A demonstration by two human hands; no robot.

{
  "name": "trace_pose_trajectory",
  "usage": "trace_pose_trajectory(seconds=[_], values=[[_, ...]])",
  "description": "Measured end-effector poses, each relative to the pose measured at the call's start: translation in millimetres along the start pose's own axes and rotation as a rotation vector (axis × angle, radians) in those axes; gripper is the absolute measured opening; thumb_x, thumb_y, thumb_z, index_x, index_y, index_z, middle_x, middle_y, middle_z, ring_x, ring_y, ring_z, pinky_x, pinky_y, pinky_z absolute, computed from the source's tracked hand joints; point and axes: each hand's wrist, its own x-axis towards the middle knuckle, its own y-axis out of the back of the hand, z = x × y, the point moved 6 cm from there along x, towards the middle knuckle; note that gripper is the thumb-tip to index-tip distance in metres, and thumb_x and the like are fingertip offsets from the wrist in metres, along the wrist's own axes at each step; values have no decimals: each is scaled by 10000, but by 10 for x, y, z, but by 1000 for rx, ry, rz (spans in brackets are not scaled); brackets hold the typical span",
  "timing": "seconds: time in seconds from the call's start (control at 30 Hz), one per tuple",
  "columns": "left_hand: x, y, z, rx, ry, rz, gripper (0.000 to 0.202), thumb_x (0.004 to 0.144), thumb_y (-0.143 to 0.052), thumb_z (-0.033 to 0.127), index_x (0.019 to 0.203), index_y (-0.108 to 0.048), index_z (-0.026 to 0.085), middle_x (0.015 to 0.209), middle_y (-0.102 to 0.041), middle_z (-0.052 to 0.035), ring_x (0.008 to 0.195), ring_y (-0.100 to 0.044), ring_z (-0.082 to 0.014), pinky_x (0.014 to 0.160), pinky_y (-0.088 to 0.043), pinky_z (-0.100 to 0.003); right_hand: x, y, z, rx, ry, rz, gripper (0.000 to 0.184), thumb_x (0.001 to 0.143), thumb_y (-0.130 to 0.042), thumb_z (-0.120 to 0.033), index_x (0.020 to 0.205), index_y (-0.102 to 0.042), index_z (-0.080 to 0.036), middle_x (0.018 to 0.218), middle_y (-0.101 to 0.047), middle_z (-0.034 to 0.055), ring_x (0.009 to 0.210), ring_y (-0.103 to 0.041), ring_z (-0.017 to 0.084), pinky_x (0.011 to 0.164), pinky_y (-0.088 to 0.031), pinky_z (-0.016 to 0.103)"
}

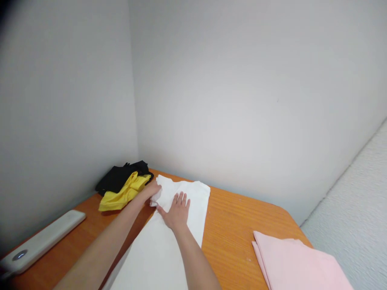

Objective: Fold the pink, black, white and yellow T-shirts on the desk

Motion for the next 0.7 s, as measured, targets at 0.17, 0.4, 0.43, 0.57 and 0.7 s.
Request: trace_pose_trajectory(seconds=[0.17,0.4,0.43,0.57,0.7], values=[[-34,-57,509,-40,-203,-54,376,931,-561,381,1234,-546,161,1175,-625,-89,1021,-622,-208,902,-511,-427,-282,255,-185,-34,-19,-87,973,851,-386,-711,1497,-263,7,1562,-152,224,1454,-101,381,1163,-78,522],[-497,-365,514,-19,-522,-216,443,925,-511,340,1330,-520,160,1422,-520,-112,1318,-467,-218,1118,-342,-335,-1023,839,-465,-150,226,-259,496,911,-423,-513,1006,-720,-128,972,-718,181,924,-673,325,799,-507,421],[-580,-435,437,-5,-535,-225,463,923,-507,340,1345,-512,151,1463,-471,-122,1365,-412,-231,1142,-309,-355,-988,926,-407,-143,218,-214,486,946,-371,-468,991,-714,-126,943,-720,174,902,-678,311,786,-507,411],[-864,-702,223,38,-521,-199,574,974,-367,407,1463,-358,106,1578,-222,-158,1462,-209,-267,1182,-215,-452,-646,912,-14,-150,153,-35,477,1004,-286,-363,1285,-571,-103,1286,-596,190,1205,-550,294,976,-425,413],[-979,-806,201,78,-501,-143,606,995,-264,450,1503,-277,120,1600,-103,-134,1479,-123,-257,1192,-176,-466,-485,419,333,-162,125,-74,628,1001,-268,-491,1519,-268,-136,1586,-168,129,1462,-134,312,1152,-172,491]])
